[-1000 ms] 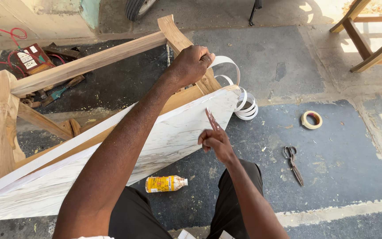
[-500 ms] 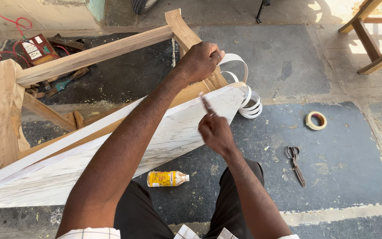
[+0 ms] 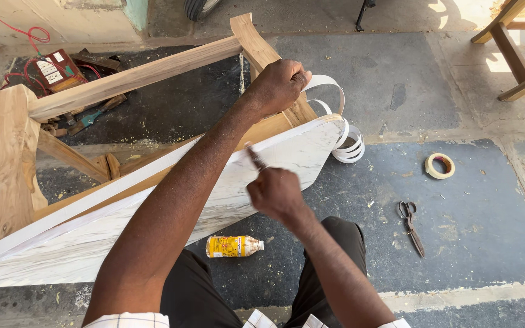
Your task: The person sits on the floor with a wooden tabletop on their lap and applies white edge banding tape to its curved edge. They press the tape along the edge, apply glue from a yellow bottle onto the exposed wood edge using a small stick, and continue pressing and aligning the banding around the curve.
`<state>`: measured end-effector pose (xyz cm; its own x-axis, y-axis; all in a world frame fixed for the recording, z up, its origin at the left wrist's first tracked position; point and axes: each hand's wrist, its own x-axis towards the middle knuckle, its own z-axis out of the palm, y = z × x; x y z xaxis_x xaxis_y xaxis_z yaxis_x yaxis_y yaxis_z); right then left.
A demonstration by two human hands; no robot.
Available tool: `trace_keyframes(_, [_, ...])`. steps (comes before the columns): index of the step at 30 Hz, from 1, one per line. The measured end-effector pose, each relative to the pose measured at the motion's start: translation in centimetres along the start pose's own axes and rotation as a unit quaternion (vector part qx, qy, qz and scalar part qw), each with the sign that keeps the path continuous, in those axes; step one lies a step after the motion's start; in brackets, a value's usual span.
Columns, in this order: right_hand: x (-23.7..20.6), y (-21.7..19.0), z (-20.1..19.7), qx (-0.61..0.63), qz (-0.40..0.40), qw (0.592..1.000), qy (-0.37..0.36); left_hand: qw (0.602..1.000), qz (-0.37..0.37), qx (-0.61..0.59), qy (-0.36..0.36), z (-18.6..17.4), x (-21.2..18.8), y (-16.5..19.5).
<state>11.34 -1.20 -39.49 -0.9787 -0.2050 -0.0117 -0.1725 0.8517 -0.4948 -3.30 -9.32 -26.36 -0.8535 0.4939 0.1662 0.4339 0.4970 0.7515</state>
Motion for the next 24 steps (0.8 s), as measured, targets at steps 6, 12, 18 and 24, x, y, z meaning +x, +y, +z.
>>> trace_keyframes(6, [0.7,1.9,-3.0,0.010,0.108,0.987,0.121,1.000,-0.002,-0.001,-0.001,0.2,0.0,-0.4])
trace_keyframes(12, [-1.2,-2.5,1.7,0.001,-0.083,0.994,-0.066,1.000,-0.009,0.002,-0.012,0.4,0.1,-0.8])
trace_keyframes(18, [0.6,6.3,-1.9,0.257,0.126,0.951,0.119,1.000,-0.025,0.005,-0.010,0.7,0.2,-1.3])
trace_keyframes(24, [-1.2,6.0,-1.1,-0.041,-0.088,0.993,0.065,0.999,-0.030,0.012,-0.022,1.0,0.1,-2.1])
